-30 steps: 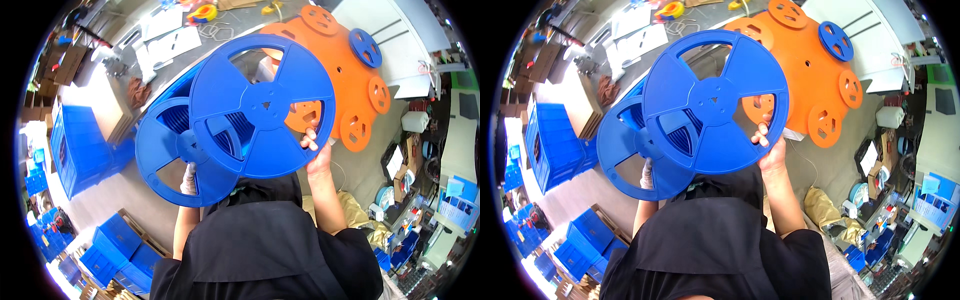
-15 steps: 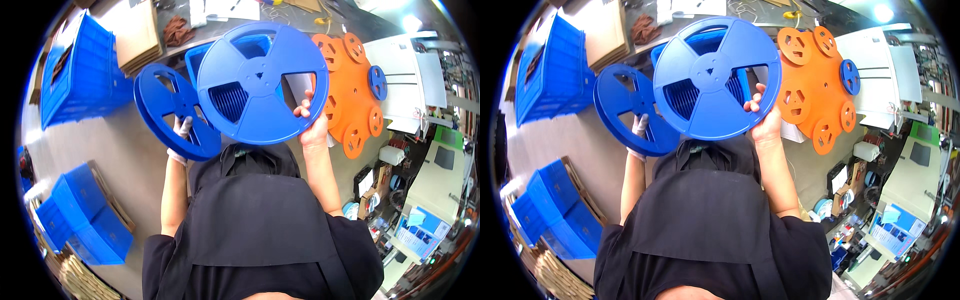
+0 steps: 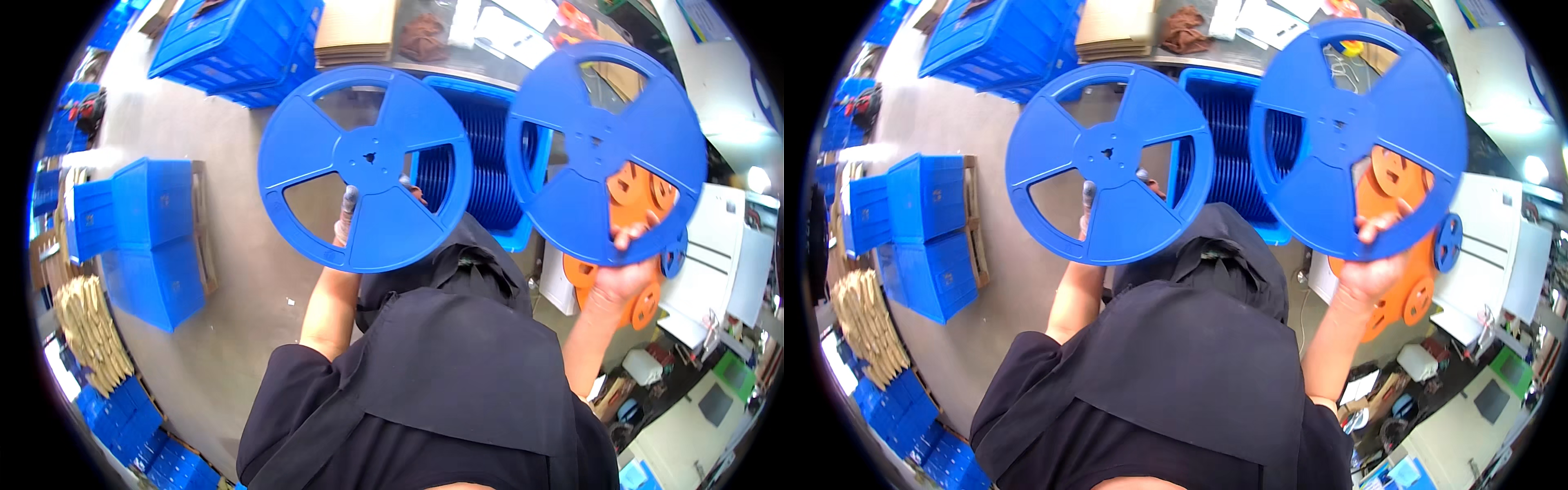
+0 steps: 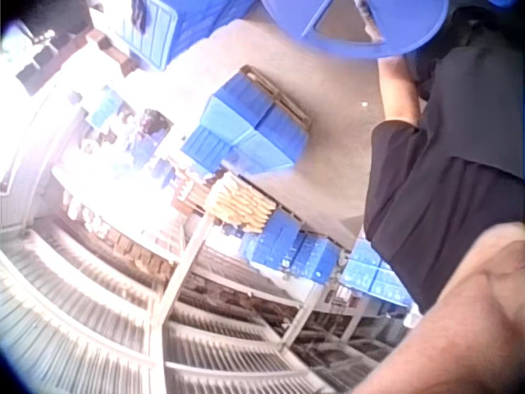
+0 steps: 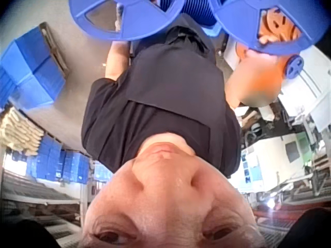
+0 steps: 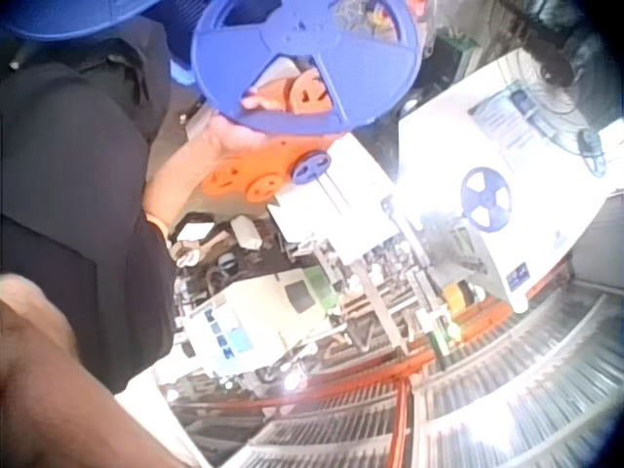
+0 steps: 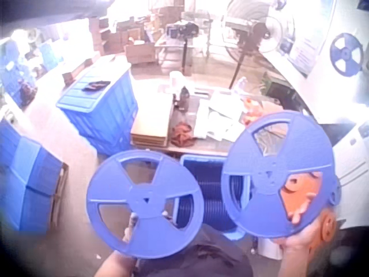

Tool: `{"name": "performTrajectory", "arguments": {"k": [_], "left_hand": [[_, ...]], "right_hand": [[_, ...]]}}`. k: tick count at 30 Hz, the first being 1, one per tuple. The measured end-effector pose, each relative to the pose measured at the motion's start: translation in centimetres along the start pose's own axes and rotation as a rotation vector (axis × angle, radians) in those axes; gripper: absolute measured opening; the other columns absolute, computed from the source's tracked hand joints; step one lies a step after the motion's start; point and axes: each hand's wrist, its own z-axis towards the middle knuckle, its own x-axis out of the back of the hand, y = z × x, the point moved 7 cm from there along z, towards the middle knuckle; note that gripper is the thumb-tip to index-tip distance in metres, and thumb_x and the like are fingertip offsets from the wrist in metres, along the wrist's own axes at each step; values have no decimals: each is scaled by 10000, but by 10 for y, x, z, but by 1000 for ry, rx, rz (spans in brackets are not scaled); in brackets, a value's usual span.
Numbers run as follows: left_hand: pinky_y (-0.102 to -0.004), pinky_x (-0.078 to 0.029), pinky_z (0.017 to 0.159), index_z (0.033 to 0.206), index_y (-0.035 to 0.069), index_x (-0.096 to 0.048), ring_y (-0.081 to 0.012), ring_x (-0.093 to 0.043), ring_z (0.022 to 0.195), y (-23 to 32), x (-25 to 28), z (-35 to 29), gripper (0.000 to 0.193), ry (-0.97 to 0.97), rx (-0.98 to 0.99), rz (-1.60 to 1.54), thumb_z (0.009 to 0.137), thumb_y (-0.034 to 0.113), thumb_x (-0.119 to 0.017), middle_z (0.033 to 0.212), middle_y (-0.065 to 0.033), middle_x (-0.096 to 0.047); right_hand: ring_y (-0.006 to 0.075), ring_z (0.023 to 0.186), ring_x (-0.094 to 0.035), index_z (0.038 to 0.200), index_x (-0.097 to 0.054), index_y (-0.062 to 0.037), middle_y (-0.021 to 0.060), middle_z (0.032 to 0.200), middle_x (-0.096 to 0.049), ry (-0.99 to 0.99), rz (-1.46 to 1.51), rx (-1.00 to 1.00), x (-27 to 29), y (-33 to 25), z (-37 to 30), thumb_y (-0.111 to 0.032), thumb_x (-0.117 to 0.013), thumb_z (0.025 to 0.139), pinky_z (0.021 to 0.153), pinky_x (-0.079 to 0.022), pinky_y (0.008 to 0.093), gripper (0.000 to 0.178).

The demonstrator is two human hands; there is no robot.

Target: The person wipes blue plastic spools with a brown cloth, handling them one at a time. They pick up spools from a blue crate, wipe them, and place them onto a stack of orange spools on a nearby table.

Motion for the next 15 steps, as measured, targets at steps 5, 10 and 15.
{"name": "performTrajectory", "arguments": {"k": [5,10,15], "left_hand": [[-521,-474,939,1327,38,-440,-323,-558,1084,-5,-13,8,820,-80,-151,-77,818,670,-558,1143,-121,-544],[-476,-478,961,1309,32,-452,-302,-562,1100,-10,-17,14,814,-72,-102,-112,810,663,-578,1150,-117,-544],[-440,-477,976,1257,14,-494,-284,-575,1098,-13,-39,22,814,-7,-1,-54,748,624,-675,1154,-126,-569]], "right_hand": [[125,632,-539,1230,-508,-7,26,808,-545,-49,-50,74,-2,-23,8,-222,-452,967,782,-524,344,344],[141,603,-555,1231,-485,16,53,810,-558,0,-98,90,-21,-30,8,-281,-444,977,751,-557,358,392],[201,765,-648,1252,-481,3,105,973,-626,-291,-305,169,-84,-24,-14,-289,-445,989,784,-551,397,394]]}}
